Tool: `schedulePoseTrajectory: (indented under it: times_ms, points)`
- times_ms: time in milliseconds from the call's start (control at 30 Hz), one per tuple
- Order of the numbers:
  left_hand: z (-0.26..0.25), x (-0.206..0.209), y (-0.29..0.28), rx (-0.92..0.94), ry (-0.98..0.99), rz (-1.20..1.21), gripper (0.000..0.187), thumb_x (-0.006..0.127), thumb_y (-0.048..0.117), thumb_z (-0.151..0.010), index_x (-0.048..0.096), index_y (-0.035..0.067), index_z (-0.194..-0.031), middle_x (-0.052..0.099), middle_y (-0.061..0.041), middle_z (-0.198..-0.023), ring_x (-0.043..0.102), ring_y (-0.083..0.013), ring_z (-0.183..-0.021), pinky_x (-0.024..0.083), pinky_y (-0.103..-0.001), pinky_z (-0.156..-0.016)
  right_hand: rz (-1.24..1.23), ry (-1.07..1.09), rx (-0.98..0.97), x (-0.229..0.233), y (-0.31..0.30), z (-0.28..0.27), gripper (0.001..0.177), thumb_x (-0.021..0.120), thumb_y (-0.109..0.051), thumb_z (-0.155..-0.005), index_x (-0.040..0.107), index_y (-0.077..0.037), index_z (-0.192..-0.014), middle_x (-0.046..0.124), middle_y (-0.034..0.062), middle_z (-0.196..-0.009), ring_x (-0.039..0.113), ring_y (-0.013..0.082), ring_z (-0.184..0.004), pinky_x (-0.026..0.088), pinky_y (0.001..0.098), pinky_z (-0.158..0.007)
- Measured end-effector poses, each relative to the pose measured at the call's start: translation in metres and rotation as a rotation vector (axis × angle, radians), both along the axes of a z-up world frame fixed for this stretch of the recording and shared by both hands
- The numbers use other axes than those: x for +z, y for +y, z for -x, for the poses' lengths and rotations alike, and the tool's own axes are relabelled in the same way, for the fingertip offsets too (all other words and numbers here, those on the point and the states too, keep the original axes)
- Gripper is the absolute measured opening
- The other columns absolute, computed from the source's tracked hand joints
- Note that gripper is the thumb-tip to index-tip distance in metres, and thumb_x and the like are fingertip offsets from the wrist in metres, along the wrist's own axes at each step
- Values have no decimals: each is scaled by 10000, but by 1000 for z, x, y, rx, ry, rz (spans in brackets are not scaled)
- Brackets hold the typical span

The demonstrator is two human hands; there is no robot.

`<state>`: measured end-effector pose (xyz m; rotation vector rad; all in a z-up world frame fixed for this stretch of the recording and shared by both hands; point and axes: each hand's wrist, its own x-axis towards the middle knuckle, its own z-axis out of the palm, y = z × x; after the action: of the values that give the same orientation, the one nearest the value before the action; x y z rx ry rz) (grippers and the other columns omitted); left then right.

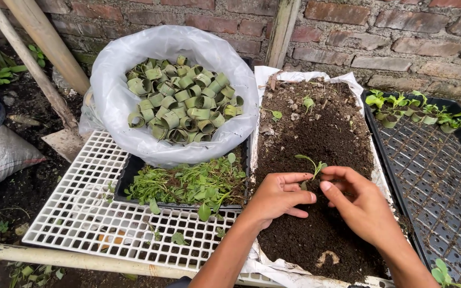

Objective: Planting small seedlings into a soil tray using biodegradable leaf pots.

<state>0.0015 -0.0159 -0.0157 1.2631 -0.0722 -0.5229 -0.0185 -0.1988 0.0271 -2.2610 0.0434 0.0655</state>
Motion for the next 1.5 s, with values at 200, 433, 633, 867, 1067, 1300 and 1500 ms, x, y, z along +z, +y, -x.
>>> schedulePoseTrajectory:
  times_ms: [200, 433, 633, 867, 1067, 1300, 1500]
  points:
    - [5, 16, -1, 2, 63, 12, 614, 670, 97, -833, 578, -10, -1430, 719, -220, -1227, 733, -274, -1047, 646, -391, -764, -342, 38, 93, -34, -9, -14, 326, 740, -22, -870, 714, -30, -1196, 789, 126, -986, 736, 196, -832, 631, 337, -651]
    - [13, 16, 0, 11, 8, -14, 568, 728, 128, -812, 639, -20, -1353, 730, -246, -1199, 739, -295, -1075, 655, -351, -745, -543, 36, 115, -54, -14, -15, 354, 757, 116, -825, 654, 1, -1143, 715, 158, -1001, 720, 219, -824, 639, 332, -787]
    - [10, 14, 1, -19, -7, 91, 612, 718, 89, -852, 562, -35, -1431, 705, -245, -1243, 733, -299, -1049, 657, -364, -756, -582, 53, 121, -42, -18, -16, 331, 742, 36, -851, 689, 32, -1178, 721, 158, -979, 687, 243, -808, 586, 357, -723]
    - [9, 9, -6, 1, -85, 51, 524, 634, 40, -902, 559, -24, -1417, 655, -231, -1357, 737, -290, -1023, 653, -362, -777, -590, -20, 99, -54, -22, -22, 202, 702, 38, -895, 732, 33, -1095, 736, 135, -929, 662, 199, -826, 554, 329, -724]
    - [9, 12, -3, 7, -90, 18, 496, 616, 49, -910, 579, -9, -1401, 664, -237, -1342, 739, -282, -1023, 652, -375, -792, -582, -4, 95, -45, -16, -18, 219, 694, 53, -896, 735, 52, -1112, 743, 154, -954, 671, 227, -800, 576, 342, -759]
    - [11, 8, -4, -3, -143, 5, 505, 609, 96, -911, 583, 3, -1408, 679, -224, -1311, 738, -262, -1019, 650, -386, -781, -577, -29, 104, -57, -21, -21, 262, 707, 97, -861, 732, 42, -1116, 761, 153, -980, 713, 204, -867, 618, 333, -811]
    - [13, 11, -5, -11, -143, -26, 551, 661, 144, -877, 586, 3, -1404, 673, -198, -1342, 736, -241, -1026, 654, -363, -760, -568, -29, 82, -53, -18, -16, 275, 755, 105, -816, 724, 32, -1079, 743, 134, -1004, 701, 190, -884, 641, 341, -840]
